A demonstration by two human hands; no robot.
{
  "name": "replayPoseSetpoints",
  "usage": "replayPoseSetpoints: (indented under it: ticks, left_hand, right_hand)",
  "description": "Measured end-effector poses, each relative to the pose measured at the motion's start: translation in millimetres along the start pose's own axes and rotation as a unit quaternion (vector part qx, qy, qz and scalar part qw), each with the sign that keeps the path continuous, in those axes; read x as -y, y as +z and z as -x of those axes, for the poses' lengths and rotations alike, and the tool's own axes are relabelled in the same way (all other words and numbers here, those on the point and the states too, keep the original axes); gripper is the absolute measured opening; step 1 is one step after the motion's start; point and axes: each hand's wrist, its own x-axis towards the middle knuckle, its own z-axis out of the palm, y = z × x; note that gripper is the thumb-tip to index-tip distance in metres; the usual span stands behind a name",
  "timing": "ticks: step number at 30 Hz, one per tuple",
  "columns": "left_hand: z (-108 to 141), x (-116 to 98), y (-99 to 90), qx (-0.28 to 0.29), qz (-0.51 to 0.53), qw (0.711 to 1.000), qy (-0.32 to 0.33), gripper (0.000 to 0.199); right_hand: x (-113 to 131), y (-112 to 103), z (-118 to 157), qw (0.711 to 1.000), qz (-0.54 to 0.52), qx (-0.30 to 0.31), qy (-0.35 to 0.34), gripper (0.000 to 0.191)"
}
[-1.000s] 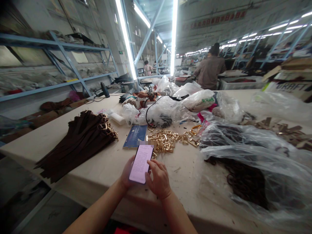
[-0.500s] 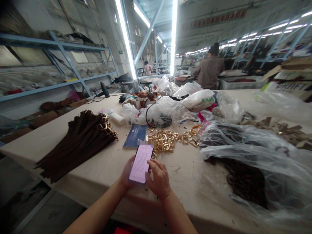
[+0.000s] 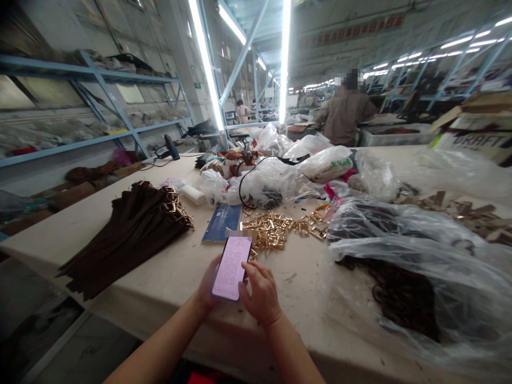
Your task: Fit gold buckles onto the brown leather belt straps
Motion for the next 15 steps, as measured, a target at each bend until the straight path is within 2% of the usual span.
replayPoseSetpoints:
  ticks: [11,15]
  left_hand:
    - [1.0,-1.5,2.2,0.001,-0.001,1.0,-0.013,0.052]
    - [0.5,-0.7,2.6,0.012,0.005,1.0,-0.011,0.05]
  right_hand:
    - [-2.5,1.6,0.5,1.0,-0.004,-0.002,-0.001,0.039]
    - [-4.2,4.4,1.9,0.999,-0.012,-0.005,0.031,0.037]
